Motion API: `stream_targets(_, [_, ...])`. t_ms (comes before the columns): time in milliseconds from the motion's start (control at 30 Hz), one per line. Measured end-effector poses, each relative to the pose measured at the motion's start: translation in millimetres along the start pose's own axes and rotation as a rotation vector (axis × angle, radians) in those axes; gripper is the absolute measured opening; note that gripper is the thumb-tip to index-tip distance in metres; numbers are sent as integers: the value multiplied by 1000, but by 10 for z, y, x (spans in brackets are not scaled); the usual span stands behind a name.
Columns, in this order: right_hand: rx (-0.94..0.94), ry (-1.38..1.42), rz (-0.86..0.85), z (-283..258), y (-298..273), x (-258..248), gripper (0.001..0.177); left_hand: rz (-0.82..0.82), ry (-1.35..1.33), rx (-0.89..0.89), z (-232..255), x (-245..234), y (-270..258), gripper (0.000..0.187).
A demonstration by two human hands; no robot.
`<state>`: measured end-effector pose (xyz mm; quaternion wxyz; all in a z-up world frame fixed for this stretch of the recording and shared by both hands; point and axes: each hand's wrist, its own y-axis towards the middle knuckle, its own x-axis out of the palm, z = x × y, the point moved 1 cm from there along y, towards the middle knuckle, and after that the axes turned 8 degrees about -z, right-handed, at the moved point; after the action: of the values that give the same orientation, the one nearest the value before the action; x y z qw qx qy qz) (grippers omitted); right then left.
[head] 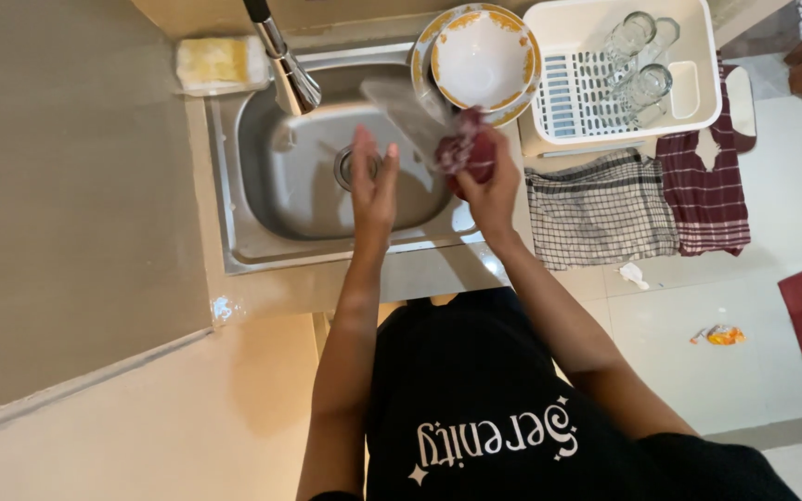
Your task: Drying various kitchen items including glasses, plates, and cutlery using a cloth.
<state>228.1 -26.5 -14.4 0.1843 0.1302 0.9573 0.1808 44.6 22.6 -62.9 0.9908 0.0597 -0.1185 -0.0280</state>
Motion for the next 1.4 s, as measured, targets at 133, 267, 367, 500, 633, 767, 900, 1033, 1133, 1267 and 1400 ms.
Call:
stream_targets(133, [-38,-196,-133,54,-212,129,61,-188,-429,-342,159,-151,70,85])
stream_targets(267, [-258,-438,-458,-166,-209,105,72,-430,-678,-527,298,-324,34,84])
stream_targets(367, [-206,-321,-551,140,-309,168,78,-515,-605,-536,378,-230,-147,80])
stream_targets(500, [41,-163,-310,1117,-325,445,69,-568,-406,-649,345,8,-249,80])
stream_targets(633, [110,-4,-206,687,-196,692,60,-591,-377,-648,-339,-201,-314,77])
stream_targets(767, [-68,-9,-372,300,-135,627,66,-506,-444,-508,-314,-282,-401,76])
stream_targets(900, [205,335,-285,1010,-132,644,56,-468,-409,-570,315,-23,-409,88])
stream_targets(1033, [263,128,-190,1218,-124,391,52,-453,-378,-482,311,-86,-453,92])
stream_targets(1133, [518,297,11,1343,-91,102,46,-430,-297,-328,174,-182,-440,93])
stream_targets(1267, [752,708,-144,760,-21,-200,47,-405,-352,-369,54,97,-377,84])
stream_targets(1400, [659,1186,-494,530,-97,-440,54,-537,-501,-596,-156,526,-390,66])
